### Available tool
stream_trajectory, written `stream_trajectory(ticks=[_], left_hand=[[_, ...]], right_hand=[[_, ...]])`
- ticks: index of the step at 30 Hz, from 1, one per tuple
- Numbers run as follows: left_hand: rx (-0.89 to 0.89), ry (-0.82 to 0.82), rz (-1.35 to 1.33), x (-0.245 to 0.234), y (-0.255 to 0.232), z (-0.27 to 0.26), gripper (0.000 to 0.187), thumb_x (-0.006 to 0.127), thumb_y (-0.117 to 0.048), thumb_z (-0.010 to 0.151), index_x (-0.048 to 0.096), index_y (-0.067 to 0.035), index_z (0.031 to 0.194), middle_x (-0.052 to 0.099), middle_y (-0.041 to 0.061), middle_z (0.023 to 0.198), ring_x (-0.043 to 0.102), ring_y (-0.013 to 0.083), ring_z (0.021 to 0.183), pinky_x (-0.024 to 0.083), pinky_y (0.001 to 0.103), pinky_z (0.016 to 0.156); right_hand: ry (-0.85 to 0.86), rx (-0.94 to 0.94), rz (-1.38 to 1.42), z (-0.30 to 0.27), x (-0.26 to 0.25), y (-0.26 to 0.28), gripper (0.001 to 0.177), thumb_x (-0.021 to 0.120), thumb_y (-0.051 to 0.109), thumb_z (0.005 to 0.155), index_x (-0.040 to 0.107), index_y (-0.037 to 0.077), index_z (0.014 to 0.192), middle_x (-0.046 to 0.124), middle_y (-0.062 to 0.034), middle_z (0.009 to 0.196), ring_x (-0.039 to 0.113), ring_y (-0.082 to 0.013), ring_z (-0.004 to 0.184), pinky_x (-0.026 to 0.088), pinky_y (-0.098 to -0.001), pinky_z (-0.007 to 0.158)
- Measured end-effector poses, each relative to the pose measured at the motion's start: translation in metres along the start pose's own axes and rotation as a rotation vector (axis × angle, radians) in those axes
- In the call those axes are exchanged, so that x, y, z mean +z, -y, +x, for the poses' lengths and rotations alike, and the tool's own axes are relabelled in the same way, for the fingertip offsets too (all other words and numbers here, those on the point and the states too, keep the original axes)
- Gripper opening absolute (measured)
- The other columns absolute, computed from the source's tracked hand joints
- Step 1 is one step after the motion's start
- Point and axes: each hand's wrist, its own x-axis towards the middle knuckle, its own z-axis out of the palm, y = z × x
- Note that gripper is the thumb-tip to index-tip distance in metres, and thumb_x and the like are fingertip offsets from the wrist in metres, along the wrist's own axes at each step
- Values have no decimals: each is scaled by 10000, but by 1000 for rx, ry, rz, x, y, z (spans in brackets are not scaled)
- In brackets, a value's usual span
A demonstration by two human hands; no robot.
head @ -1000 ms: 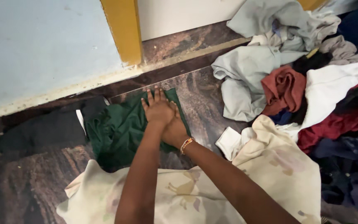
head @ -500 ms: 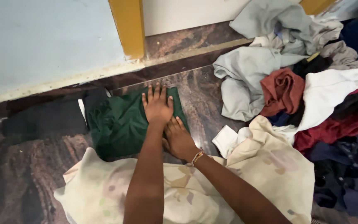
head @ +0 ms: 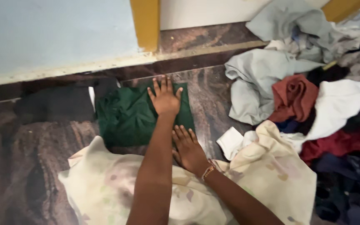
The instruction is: The person folds clothes by hand, including a green pair of shorts and a coral-colored t-shirt.
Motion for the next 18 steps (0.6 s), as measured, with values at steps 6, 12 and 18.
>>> stream_trajectory(ticks=[6, 12, 18], left_hand=[[9, -95, -29, -3, -1, -2, 617, 462, -528, 1019, 454, -171, 1523, 348, 31, 1642, 197, 338, 1551, 147, 633, 1214], [299, -236, 9, -13, 6, -28, 593, 547, -321, 1024, 450, -76, 1555, 386, 76, 1653, 279, 295, 1565, 212, 510, 1268], [478, -59, 134, -48, -7, -63, 694, 601, -287, 896, 424, -7, 1507, 351, 149, 1626, 245, 324, 1531, 189, 486, 1227]], right_hand=[[-69, -16, 28, -2, -5, 0, 709, 526, 390, 981, 382, -44, 1521, 365, -236, 1600, 305, -369, 1504, 184, -510, 1233], [-47, 33, 136, 1, -9, -3, 697, 564, 381, 948, 425, -38, 1487, 424, -239, 1552, 350, -371, 1483, 220, -504, 1219], [25, 21, 62, 2, -13, 5, 599, 574, 389, 969, 479, -7, 1407, 459, -249, 1478, 367, -401, 1439, 205, -537, 1223]])
